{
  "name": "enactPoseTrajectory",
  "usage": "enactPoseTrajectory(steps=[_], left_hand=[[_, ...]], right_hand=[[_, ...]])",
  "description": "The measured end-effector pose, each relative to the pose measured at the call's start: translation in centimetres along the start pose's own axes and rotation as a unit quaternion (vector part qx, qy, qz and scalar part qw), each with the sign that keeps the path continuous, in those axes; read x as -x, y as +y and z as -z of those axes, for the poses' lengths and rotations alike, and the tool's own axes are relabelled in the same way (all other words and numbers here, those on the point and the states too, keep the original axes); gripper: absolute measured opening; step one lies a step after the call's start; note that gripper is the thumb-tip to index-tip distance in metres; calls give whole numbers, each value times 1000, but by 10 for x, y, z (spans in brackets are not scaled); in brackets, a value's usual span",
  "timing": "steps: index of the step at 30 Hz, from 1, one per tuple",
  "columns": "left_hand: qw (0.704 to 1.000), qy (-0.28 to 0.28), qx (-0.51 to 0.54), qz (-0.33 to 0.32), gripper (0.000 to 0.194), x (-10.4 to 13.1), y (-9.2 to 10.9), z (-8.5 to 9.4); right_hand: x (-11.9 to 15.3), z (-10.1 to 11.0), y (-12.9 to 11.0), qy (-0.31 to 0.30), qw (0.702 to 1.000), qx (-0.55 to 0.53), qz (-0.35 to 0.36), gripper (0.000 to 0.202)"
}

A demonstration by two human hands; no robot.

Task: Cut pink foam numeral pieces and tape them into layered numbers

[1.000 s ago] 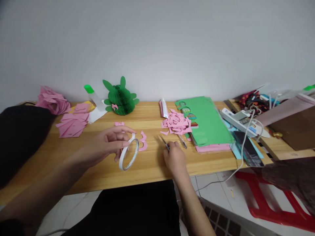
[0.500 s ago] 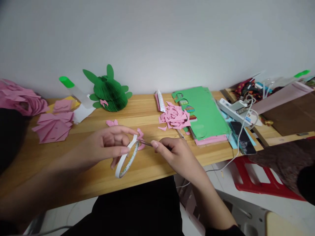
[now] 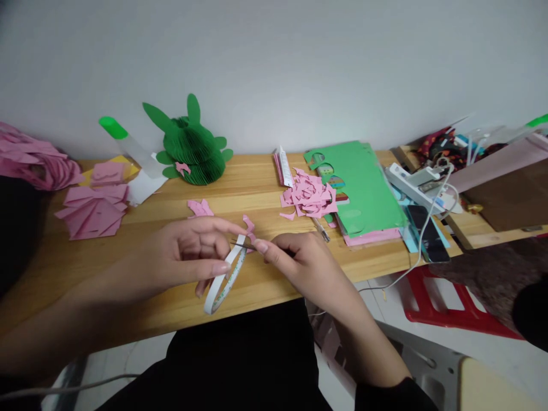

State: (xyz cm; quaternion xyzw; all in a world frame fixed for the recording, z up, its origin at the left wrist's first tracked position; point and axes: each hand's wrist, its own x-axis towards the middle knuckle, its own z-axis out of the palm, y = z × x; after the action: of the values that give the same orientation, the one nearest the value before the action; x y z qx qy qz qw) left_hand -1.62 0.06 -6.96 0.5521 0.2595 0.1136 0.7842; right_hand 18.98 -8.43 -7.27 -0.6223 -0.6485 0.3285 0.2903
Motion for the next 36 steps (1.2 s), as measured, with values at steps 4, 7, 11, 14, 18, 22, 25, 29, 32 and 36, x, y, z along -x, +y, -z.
enactPoseTrajectory(steps=[4, 7, 11, 14, 18, 22, 25, 29, 32, 36], left_hand=[[1000, -1, 7, -10, 34, 1, -2, 0], [1000, -5, 0, -6, 35, 2, -1, -1], [1000, -4, -5, 2, 35, 3, 1, -1], [1000, 0, -1, -9, 35, 4, 1, -1], [1000, 9, -9, -7, 35, 5, 3, -1], [1000, 8, -7, 1, 36, 5, 5, -1], [1000, 7, -1, 0, 36, 6, 6, -2], [1000, 6, 3, 2, 35, 6, 5, -2], [1000, 8, -3, 3, 36, 6, 5, -1], [1000, 12, -9, 6, 35, 5, 6, -1]], right_hand=[[-1, -1, -2, 12, 1000, -2, 0, 52], [-2, -1, -3, 19, 1000, -6, 0, 51], [0, 0, -5, 22, 1000, -11, 0, 50], [1, 0, -5, 19, 1000, -10, -4, 51], [1, -1, -5, 14, 1000, 2, -10, 54], [1, -1, -5, 14, 1000, 2, -8, 56], [1, -1, -5, 16, 1000, -2, -5, 54], [1, -1, -5, 17, 1000, -11, -8, 52], [1, -2, -4, 20, 1000, -12, -18, 54], [1, -3, -3, 23, 999, -10, -25, 59]])
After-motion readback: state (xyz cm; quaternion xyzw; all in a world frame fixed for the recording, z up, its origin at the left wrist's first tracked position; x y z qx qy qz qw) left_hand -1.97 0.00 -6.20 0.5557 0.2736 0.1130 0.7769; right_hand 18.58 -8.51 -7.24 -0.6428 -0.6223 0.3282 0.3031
